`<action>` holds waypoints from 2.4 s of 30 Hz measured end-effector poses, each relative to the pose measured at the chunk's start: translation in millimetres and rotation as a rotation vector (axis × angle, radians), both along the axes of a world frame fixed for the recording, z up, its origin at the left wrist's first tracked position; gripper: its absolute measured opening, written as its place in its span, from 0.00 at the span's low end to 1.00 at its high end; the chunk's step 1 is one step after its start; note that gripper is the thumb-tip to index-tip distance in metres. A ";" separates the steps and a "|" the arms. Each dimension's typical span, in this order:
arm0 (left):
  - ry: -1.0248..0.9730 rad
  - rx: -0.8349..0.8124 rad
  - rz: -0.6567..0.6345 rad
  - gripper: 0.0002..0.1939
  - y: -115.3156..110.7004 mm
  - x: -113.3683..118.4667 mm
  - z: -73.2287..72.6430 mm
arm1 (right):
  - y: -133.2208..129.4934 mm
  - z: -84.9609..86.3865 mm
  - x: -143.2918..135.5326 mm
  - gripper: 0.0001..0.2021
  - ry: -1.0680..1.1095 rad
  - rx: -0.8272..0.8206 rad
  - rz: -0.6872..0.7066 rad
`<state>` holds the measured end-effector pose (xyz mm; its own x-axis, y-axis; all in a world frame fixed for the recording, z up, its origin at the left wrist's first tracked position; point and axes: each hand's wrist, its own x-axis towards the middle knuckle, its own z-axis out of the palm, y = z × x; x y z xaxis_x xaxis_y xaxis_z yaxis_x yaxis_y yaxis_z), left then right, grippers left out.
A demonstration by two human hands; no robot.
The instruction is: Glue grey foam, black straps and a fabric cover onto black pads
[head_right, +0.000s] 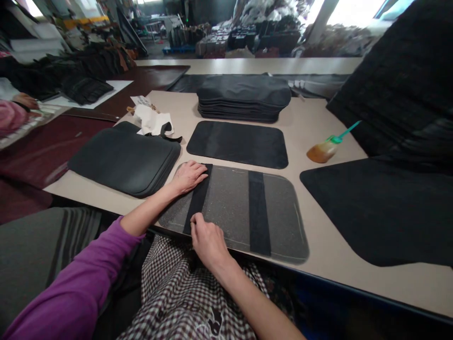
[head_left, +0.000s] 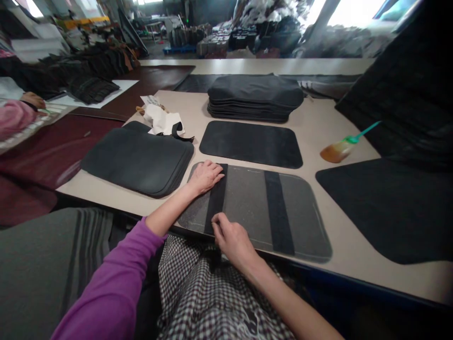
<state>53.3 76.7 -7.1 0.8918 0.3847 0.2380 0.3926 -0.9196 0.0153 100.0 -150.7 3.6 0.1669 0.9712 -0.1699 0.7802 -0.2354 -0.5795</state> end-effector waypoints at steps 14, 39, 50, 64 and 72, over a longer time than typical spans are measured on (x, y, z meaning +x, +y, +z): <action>0.008 -0.009 0.027 0.18 -0.6 -0.1 -1.3 | 0.6 3.2 -5.8 0.07 0.014 -0.025 0.016; -0.034 -0.006 0.031 0.20 0.1 5.0 -10.8 | -97.7 10.5 36.7 0.18 -0.031 0.165 0.265; -0.236 -0.025 0.069 0.23 12.1 30.9 8.3 | -201.7 3.2 244.2 0.15 -0.594 0.292 -0.678; -0.261 -0.829 -0.314 0.17 -171.6 115.1 59.0 | -218.3 -3.8 260.1 0.13 -0.546 0.443 -0.752; -0.259 -1.988 0.046 0.40 -232.6 143.0 57.8 | -210.1 47.7 175.8 0.11 -0.146 0.566 -0.258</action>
